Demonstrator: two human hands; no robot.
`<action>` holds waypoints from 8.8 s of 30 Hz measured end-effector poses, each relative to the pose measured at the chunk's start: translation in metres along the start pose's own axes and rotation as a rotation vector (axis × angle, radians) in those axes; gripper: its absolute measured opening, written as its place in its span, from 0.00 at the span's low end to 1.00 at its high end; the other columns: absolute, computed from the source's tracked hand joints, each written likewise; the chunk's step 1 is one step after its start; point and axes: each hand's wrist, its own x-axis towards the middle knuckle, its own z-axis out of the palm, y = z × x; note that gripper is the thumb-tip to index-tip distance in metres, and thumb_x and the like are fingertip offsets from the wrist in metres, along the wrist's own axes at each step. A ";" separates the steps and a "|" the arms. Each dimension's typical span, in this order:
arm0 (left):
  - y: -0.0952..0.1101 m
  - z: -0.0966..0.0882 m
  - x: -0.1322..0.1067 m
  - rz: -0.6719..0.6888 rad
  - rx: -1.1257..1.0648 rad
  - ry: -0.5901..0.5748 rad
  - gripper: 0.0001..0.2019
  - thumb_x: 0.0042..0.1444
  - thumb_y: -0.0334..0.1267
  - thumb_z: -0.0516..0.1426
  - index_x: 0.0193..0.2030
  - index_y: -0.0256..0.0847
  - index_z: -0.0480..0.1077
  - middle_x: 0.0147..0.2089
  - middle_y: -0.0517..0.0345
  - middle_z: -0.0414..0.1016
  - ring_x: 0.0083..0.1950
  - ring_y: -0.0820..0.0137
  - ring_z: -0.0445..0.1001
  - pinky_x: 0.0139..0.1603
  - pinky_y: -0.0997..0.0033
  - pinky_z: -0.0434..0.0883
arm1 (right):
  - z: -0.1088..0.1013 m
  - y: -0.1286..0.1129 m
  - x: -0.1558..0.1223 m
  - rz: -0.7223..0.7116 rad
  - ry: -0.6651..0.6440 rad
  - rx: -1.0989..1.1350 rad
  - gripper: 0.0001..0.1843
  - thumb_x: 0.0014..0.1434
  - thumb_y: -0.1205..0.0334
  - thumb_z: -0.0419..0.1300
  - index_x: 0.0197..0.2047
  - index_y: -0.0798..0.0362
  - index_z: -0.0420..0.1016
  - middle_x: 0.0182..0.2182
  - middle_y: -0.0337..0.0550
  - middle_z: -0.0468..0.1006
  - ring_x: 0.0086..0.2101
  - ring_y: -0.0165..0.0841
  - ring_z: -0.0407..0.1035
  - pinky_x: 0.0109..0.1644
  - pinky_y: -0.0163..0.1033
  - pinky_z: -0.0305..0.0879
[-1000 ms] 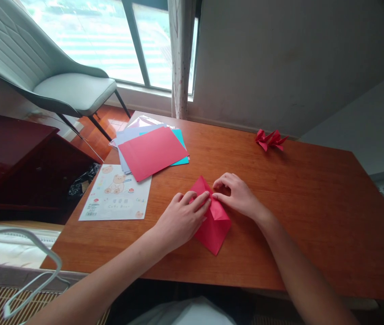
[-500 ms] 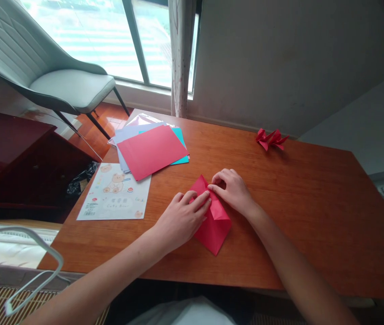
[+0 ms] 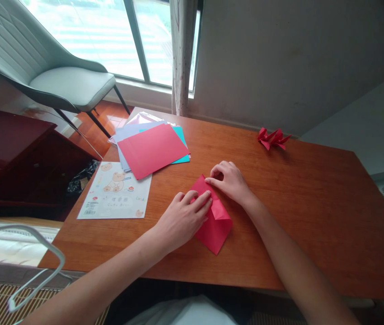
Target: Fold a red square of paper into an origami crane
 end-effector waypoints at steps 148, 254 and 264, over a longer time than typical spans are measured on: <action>-0.034 -0.008 0.030 0.031 0.153 -0.001 0.20 0.68 0.39 0.47 0.62 0.36 0.67 0.70 0.47 0.60 0.53 0.58 0.66 0.48 0.60 0.65 | 0.012 -0.015 -0.100 -0.478 0.197 -0.289 0.20 0.67 0.77 0.49 0.55 0.59 0.76 0.55 0.51 0.78 0.57 0.42 0.71 0.56 0.49 0.69; -0.034 -0.021 0.025 0.054 0.058 -0.058 0.26 0.67 0.52 0.49 0.68 0.46 0.58 0.71 0.48 0.59 0.59 0.55 0.64 0.54 0.55 0.62 | 0.013 -0.016 -0.103 -0.434 0.175 -0.237 0.19 0.67 0.73 0.52 0.57 0.56 0.75 0.57 0.50 0.76 0.58 0.42 0.69 0.56 0.49 0.67; -0.034 -0.019 0.024 0.058 0.082 -0.066 0.26 0.67 0.52 0.49 0.69 0.45 0.58 0.72 0.48 0.57 0.59 0.55 0.64 0.54 0.55 0.62 | 0.011 -0.016 -0.102 -0.444 0.171 -0.242 0.20 0.67 0.75 0.50 0.57 0.56 0.75 0.57 0.49 0.77 0.58 0.41 0.69 0.56 0.48 0.66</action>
